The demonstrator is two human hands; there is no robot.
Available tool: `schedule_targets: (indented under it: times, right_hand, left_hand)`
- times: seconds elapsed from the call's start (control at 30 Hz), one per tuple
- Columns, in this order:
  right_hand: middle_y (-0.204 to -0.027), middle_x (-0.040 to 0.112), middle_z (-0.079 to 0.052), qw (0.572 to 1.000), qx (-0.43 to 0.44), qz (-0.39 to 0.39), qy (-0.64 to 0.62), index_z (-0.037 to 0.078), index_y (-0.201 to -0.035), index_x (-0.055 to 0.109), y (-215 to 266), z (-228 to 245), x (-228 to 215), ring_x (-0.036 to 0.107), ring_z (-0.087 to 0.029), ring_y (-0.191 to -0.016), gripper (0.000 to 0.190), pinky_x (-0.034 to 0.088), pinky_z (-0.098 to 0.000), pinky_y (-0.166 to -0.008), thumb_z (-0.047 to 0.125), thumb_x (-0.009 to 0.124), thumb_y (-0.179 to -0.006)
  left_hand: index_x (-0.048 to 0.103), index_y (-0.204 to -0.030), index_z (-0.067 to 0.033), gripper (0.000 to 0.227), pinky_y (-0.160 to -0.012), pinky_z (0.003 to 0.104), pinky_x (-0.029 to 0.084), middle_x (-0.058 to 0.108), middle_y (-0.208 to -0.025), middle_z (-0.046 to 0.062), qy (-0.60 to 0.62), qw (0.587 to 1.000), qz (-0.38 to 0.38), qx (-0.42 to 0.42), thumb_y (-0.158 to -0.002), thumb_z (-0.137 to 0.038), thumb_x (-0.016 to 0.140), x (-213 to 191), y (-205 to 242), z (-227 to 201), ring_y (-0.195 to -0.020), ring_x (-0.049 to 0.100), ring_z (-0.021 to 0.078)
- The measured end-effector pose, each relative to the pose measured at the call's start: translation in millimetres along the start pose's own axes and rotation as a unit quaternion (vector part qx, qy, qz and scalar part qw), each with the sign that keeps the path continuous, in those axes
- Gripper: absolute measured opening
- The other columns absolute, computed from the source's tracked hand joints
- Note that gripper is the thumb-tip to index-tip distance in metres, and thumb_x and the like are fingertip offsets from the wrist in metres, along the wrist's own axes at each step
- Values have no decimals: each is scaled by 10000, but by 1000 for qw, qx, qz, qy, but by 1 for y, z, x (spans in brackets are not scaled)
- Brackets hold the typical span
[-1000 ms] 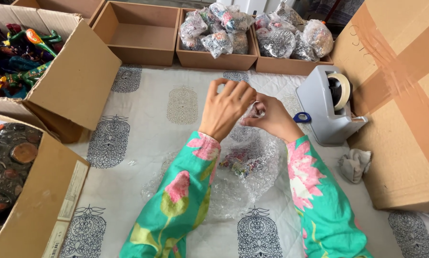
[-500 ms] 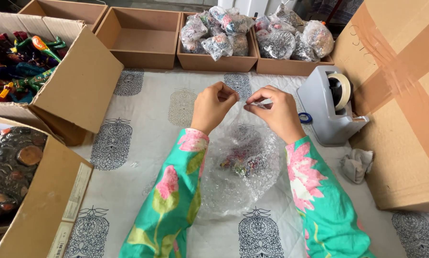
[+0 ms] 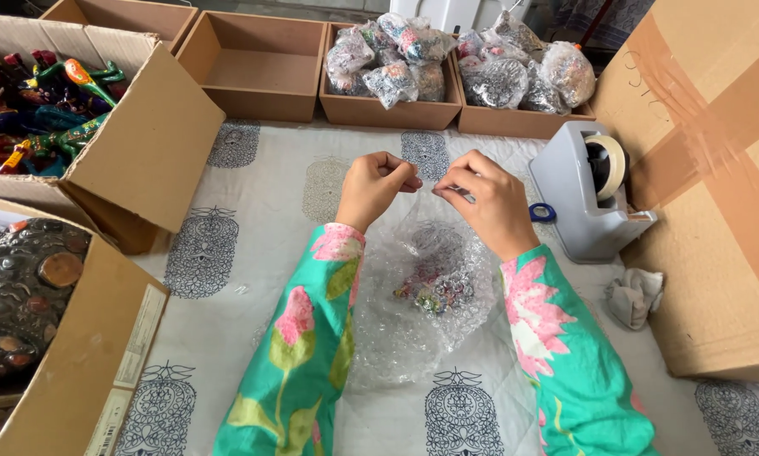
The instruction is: Unpacking small animal figurines from bubble wrap and inspecting them at a packing station.
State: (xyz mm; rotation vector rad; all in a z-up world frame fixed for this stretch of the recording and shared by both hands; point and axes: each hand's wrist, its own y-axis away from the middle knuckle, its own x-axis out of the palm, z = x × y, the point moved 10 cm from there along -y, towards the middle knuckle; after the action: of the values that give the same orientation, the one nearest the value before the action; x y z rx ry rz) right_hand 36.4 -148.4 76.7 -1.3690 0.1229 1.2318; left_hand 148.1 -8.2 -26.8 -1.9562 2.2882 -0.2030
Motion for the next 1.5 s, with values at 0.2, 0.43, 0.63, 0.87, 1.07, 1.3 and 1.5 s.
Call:
schedule_targets:
  times: [0.2, 0.43, 0.63, 0.87, 1.07, 1.3, 1.5]
  right_hand:
    - [-938, 662, -13, 991, -99, -7, 94, 61, -895, 716, 4, 31, 2, 660, -207, -865, 120, 540, -364, -679, 101, 824, -859]
    - [-898, 681, -30, 998, -49, 37, 10, 77, -907, 722, 1, 11, 7, 688, -224, -794, 96, 539, -349, -672, 89, 802, -855]
    - [-876, 733, -16, 975, 110, 105, -162, 51, -939, 739, 6, -48, 26, 698, -140, -747, 138, 566, -270, -673, 142, 817, -870]
    - [-942, 714, -7, 966, 116, 89, -212, -6, -982, 731, 5, -57, 26, 684, -89, -805, 268, 531, -249, -705, 157, 847, -803]
    - [-829, 736, -25, 923, 195, 115, -312, -3, -928, 738, 13, -81, 35, 675, -81, -790, 189, 536, -242, -728, 184, 770, -928]
    - [-878, 751, -23, 869, 283, 114, -390, 11, -1002, 744, 29, -118, 52, 697, -82, -801, 213, 555, -234, -733, 213, 746, -934]
    - [-917, 767, -28, 798, 421, 175, -395, 61, -1065, 756, 49, -129, 64, 705, -94, -813, 349, 569, -249, -719, 367, 603, -1000]
  left_hand:
    - [722, -859, 105, 228, -687, 295, 649, 788, -812, 163, 57, 998, -5, -33, -878, -120, 702, -11, -8, 26, -725, 788, 198]
    - [767, -897, -9, 189, -694, 269, 595, 807, -814, 65, -111, 992, -51, 39, -886, -198, 756, -12, 14, -18, -748, 789, 129]
    - [775, -974, -76, 155, -752, 309, 564, 800, -899, 53, -174, 973, -61, 139, -917, -220, 764, -7, 17, -44, -845, 771, 166]
    - [787, -986, -65, 140, -805, 302, 581, 765, -952, 76, -126, 965, 6, 231, -883, -158, 781, 28, 37, -83, -875, 768, 174]
    - [725, -1214, 1, 376, -927, 299, 555, 750, -1098, 44, 185, 976, 78, 88, -889, -161, 821, 29, 13, -42, -1026, 698, 139]
    - [457, -1439, -36, 761, -847, 333, 605, 654, -1212, 42, 33, 995, 21, 95, -844, -269, 870, 40, 9, -17, -1059, 702, 189]
    - [436, -1357, -105, 686, -643, 388, 562, 805, -925, 41, -200, 970, -17, 140, -794, -187, 819, 43, 43, -68, -717, 780, 243]
